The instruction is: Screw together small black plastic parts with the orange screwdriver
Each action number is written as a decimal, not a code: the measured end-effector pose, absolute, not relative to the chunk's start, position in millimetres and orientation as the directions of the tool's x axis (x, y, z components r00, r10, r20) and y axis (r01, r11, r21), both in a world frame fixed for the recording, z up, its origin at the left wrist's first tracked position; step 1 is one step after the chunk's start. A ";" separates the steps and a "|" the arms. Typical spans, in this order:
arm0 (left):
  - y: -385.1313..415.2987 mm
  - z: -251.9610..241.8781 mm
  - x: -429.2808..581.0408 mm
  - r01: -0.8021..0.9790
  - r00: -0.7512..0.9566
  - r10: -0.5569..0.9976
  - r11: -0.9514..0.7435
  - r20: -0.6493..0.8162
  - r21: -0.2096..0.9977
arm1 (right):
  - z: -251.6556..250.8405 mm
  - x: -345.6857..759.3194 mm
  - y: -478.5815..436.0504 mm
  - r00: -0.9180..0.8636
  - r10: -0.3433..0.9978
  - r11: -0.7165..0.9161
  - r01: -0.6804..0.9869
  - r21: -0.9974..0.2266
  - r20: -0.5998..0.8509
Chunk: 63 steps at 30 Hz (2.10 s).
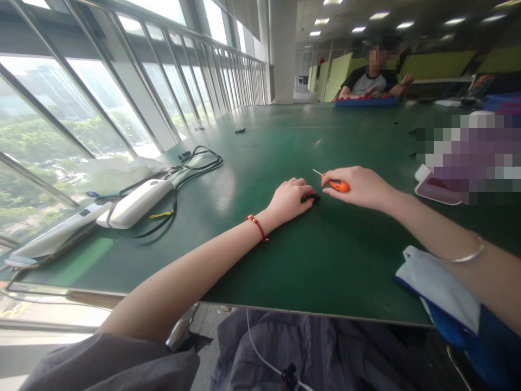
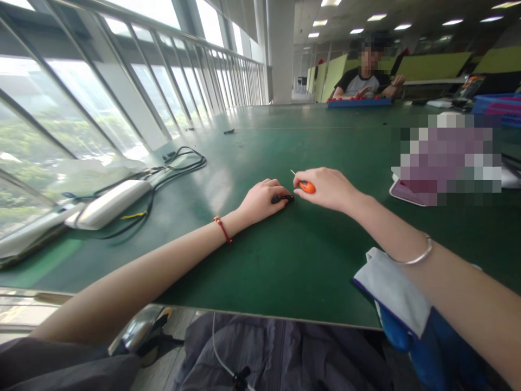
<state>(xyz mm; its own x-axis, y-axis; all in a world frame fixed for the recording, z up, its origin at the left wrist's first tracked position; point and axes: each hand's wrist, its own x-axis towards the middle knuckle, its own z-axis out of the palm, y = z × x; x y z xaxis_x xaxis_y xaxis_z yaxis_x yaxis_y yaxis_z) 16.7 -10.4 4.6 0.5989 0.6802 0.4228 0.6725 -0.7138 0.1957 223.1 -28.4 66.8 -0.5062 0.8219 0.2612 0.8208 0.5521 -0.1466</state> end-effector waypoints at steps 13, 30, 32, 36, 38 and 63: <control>-8.9 3.8 16.2 0.660 0.554 0.707 -0.694 0.439 0.286 | 28.9 222.5 -32.4 -0.534 0.797 0.586 0.797 -0.147 0.283; -7.9 4.9 17.1 0.533 0.578 0.674 -0.739 0.460 0.412 | 20.7 221.3 -28.3 -0.501 0.801 0.567 0.811 -0.146 0.328; -5.6 4.6 16.7 0.499 0.569 0.698 -0.713 0.435 0.492 | 20.5 221.3 -28.1 -0.503 0.799 0.569 0.810 -0.142 0.330; -2.9 4.3 16.3 0.434 0.544 0.745 -0.643 0.386 0.631 | 19.5 221.7 -27.4 -0.508 0.792 0.576 0.806 -0.137 0.338; -2.9 4.3 16.3 0.419 0.532 0.759 -0.622 0.377 0.661 | 19.1 221.7 -27.3 -0.510 0.791 0.578 0.805 -0.138 0.338; -5.5 4.6 15.9 0.504 0.560 0.687 -0.726 0.462 0.468 | 21.6 219.6 -28.9 -0.520 0.794 0.569 0.818 -0.083 0.314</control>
